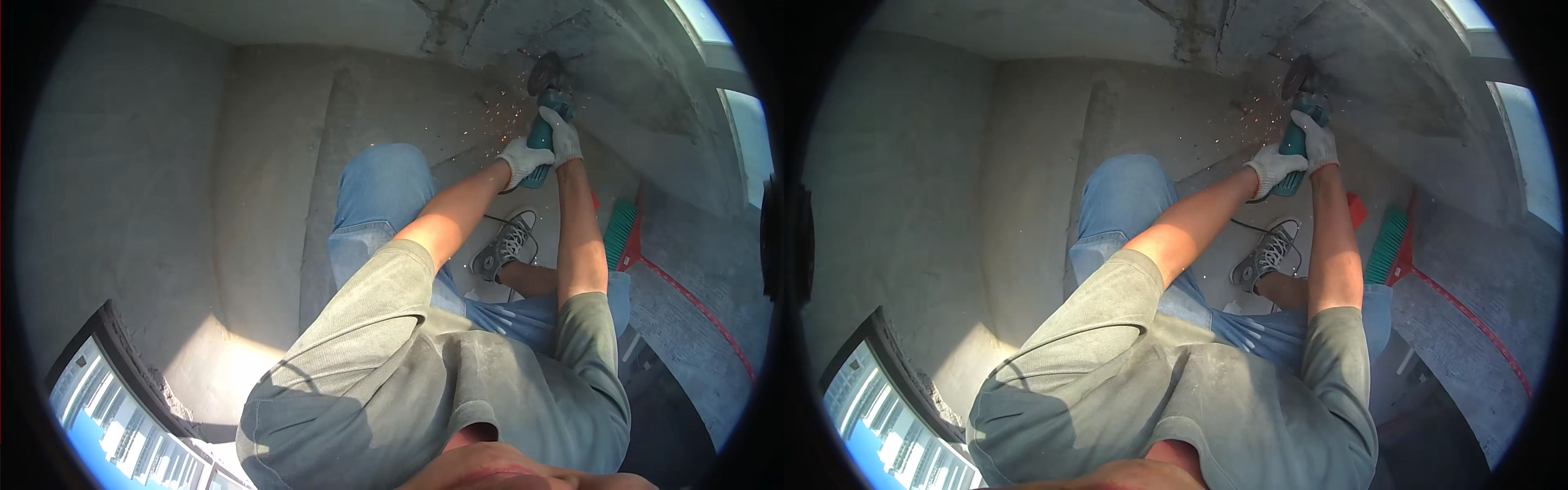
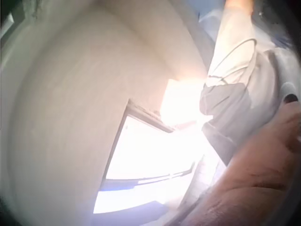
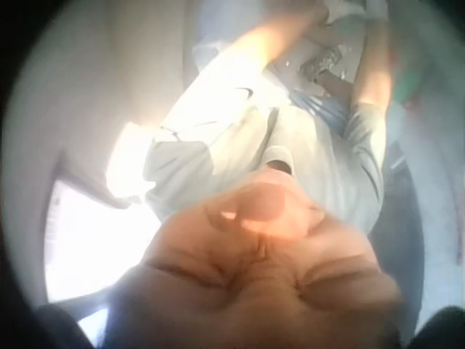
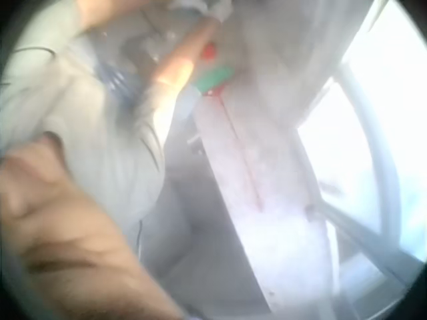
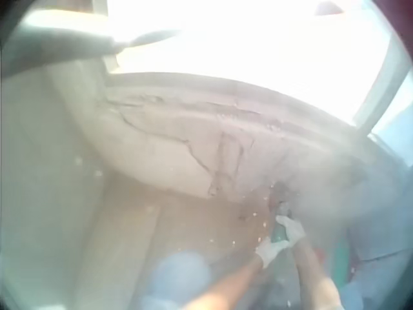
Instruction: Grinding concrete under a window sill using an angle grinder and then chipping it away with a hammer.
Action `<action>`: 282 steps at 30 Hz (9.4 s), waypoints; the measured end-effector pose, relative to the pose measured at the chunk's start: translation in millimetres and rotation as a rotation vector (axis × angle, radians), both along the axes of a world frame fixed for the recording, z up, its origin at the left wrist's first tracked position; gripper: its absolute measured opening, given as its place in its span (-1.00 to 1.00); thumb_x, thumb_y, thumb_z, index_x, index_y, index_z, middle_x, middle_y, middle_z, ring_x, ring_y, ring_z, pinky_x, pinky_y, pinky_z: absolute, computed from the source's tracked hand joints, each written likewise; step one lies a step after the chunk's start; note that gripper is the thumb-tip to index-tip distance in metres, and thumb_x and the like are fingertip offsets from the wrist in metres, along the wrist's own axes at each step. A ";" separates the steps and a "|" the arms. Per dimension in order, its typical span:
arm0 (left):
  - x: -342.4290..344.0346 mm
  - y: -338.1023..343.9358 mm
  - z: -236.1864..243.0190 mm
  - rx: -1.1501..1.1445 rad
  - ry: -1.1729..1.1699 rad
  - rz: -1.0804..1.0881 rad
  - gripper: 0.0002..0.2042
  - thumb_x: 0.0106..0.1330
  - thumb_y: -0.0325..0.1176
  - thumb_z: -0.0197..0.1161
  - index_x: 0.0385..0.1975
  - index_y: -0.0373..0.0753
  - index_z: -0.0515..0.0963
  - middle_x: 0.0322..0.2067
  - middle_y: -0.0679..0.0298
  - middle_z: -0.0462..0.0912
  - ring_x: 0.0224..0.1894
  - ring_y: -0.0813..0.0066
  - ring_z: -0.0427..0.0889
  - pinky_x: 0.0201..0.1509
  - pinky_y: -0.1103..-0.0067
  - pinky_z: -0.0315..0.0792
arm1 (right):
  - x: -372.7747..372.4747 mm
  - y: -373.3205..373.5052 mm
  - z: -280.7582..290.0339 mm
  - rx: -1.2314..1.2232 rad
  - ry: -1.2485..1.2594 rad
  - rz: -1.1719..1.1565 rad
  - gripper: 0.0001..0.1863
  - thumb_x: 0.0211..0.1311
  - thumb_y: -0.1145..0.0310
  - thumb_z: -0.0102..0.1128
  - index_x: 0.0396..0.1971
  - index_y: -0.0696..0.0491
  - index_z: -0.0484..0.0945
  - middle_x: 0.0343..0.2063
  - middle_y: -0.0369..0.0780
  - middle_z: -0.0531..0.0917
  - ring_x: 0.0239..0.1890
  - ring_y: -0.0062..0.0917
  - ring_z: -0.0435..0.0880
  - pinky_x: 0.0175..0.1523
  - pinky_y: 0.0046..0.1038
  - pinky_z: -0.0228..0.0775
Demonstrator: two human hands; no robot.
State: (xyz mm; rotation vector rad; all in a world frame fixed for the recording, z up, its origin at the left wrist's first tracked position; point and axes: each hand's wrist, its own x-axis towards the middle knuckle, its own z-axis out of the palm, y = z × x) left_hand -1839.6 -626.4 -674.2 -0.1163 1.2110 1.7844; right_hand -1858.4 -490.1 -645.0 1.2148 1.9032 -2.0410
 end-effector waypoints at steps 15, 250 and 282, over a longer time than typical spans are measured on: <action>-2.8 -4.2 -5.5 0.001 0.020 -0.029 -0.55 0.06 -0.21 0.46 -0.08 -0.32 0.61 -0.29 0.22 0.68 -0.32 0.43 0.67 -0.21 0.46 0.58 | -1.2 -6.7 -1.9 -0.005 0.016 -0.057 -0.58 0.12 0.27 0.44 -0.06 0.13 0.59 -0.35 -0.19 0.65 -0.42 -0.44 0.66 -0.34 -0.38 0.54; -32.9 -39.1 -2.3 -0.109 0.095 -0.040 -0.55 0.01 -0.23 0.46 -0.10 -0.33 0.63 -0.28 0.17 0.72 -0.32 0.40 0.71 -0.23 0.46 0.61 | -26.2 -33.4 -18.7 -0.215 0.051 -0.146 -0.62 0.16 0.22 0.42 -0.08 0.07 0.59 -0.34 -0.17 0.66 -0.37 -0.34 0.70 -0.25 -0.29 0.60; -35.0 -39.4 -4.7 -0.092 0.080 -0.033 -0.55 -0.01 -0.25 0.47 -0.12 -0.34 0.63 -0.28 0.15 0.71 -0.31 0.40 0.71 -0.22 0.46 0.61 | -28.7 -30.9 -25.6 -0.198 0.041 -0.127 -0.57 0.15 0.23 0.43 -0.04 0.09 0.58 -0.30 -0.16 0.67 -0.33 -0.35 0.71 -0.22 -0.30 0.61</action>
